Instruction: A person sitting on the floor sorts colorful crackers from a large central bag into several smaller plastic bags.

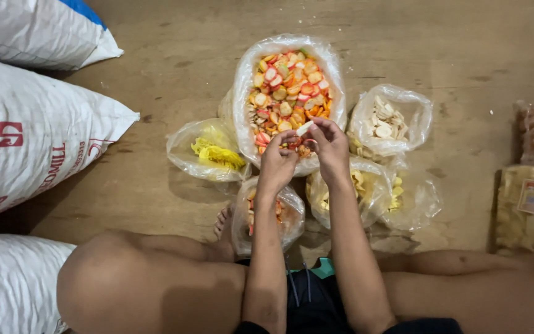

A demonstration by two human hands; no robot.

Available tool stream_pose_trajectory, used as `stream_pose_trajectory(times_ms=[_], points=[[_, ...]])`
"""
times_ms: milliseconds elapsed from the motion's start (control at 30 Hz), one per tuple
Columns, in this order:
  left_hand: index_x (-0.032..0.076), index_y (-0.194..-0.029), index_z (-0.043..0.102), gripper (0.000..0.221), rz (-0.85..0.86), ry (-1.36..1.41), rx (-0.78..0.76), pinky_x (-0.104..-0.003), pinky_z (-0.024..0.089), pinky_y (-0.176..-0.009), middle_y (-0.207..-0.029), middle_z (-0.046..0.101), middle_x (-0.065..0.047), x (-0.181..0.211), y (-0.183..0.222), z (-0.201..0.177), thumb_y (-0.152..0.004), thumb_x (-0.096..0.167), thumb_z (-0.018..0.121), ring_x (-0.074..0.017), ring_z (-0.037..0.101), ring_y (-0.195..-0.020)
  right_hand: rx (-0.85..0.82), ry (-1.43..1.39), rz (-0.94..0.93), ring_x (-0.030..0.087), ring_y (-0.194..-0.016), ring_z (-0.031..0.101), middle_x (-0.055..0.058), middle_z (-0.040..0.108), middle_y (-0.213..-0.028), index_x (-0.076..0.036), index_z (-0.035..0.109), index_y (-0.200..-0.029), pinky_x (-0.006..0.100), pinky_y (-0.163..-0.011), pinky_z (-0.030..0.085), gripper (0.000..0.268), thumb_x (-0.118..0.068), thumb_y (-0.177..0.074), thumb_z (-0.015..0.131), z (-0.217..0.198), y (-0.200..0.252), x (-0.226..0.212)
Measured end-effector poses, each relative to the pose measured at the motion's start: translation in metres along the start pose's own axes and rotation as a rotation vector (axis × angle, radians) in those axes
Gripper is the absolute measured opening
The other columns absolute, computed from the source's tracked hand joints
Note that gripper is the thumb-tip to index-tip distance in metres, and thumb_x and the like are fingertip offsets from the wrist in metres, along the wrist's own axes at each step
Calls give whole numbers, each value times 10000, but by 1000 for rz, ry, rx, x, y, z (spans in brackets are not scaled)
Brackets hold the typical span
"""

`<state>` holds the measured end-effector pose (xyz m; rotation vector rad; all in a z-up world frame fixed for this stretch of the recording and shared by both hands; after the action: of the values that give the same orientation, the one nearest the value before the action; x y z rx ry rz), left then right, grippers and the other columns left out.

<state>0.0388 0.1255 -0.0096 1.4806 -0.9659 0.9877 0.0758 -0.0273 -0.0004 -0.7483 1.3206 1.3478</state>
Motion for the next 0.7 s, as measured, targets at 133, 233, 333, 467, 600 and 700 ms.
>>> stream_pose_trajectory(times_ms=[133,233,333,467,600,700], points=[[146,-1272,697,534,60,-62,-42,-318,590,-848,-1188,703,-135,13,3,20,-760,31,601,-284,735,-1005,32,-140,108,231,-836,742,100,648,-975,3,677,-1162,357,-762,673,216,-18,-948,662,-29,-4,16],[177,-1290,690,550,89,-54,-95,-313,586,-825,-1186,694,-119,6,-2,38,-767,32,599,-221,743,-946,81,-170,124,233,-849,748,100,620,-993,20,663,-1181,374,-785,673,234,5,-950,632,-54,-7,22],[139,-1321,679,569,94,-19,-147,-312,583,-827,-1228,680,-154,12,-1,56,-771,20,599,-240,726,-938,110,-188,145,249,-847,755,112,621,-983,26,658,-1169,395,-813,678,224,18,-951,611,-75,-9,17],[125,-1462,563,740,177,131,-289,-360,589,-890,-1404,594,-189,30,5,93,-744,-58,564,-319,671,-1164,247,-462,141,266,-917,758,142,672,-1036,10,601,-1233,395,-894,669,278,9,-956,623,-108,-10,-2],[173,-1506,529,793,181,116,-373,-356,564,-949,-1471,596,-120,24,7,124,-746,-54,533,-284,625,-1284,393,-1017,152,422,-1216,650,300,578,-1354,64,417,-1383,511,-1079,563,508,155,-905,564,-169,-29,45],[151,-1490,544,765,165,102,-359,-387,555,-980,-1439,618,-147,29,9,126,-754,-55,533,-312,635,-1262,389,-1118,165,419,-1318,576,289,501,-1456,80,341,-1457,509,-1122,519,609,203,-880,494,-177,-25,54]])
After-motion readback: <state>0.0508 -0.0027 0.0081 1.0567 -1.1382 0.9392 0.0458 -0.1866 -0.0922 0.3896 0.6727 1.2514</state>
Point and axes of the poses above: each hand's wrist, its own y-axis away from the middle knuckle, its own z-axis out of the palm, x = y × z, the point moved 9 cm from there along -y, towards the middle knuckle
